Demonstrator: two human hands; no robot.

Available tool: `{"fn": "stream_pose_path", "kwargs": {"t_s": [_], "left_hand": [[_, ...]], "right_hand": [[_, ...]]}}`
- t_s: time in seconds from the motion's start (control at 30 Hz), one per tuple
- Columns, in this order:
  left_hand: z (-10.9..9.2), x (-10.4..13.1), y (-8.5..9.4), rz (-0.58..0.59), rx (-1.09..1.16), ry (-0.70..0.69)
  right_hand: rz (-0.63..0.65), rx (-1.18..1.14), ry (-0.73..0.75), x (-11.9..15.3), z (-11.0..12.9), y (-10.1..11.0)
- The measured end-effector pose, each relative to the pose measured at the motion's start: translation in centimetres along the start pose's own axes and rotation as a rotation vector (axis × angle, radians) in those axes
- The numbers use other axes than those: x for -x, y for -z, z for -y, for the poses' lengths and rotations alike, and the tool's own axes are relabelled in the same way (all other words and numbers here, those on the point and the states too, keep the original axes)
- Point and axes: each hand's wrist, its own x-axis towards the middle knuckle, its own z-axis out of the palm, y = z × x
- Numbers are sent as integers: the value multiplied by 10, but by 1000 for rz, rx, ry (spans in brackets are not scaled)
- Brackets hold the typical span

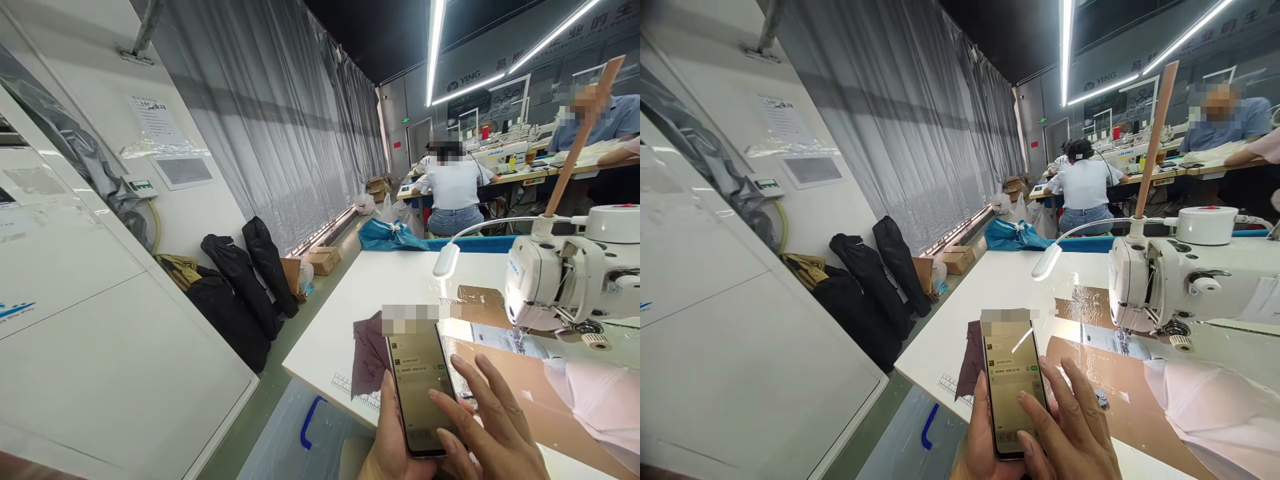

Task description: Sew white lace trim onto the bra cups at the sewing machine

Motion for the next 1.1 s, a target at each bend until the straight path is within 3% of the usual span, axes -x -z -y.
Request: {"fn": "stream_pose_path", "kwargs": {"t_s": [0.4, 0.77, 1.1], "left_hand": [[1, 0, 2, -39, 31, -38], [-1, -3, -4, -1, 72, 2], [-8, -1, -9, -48, 96, 33]], "right_hand": [[-4, -5, -33, -2, -1, 2], [-47, -15, -134, -3, -11, 15], [-2, -30, -73, 2, -10, 11]]}}
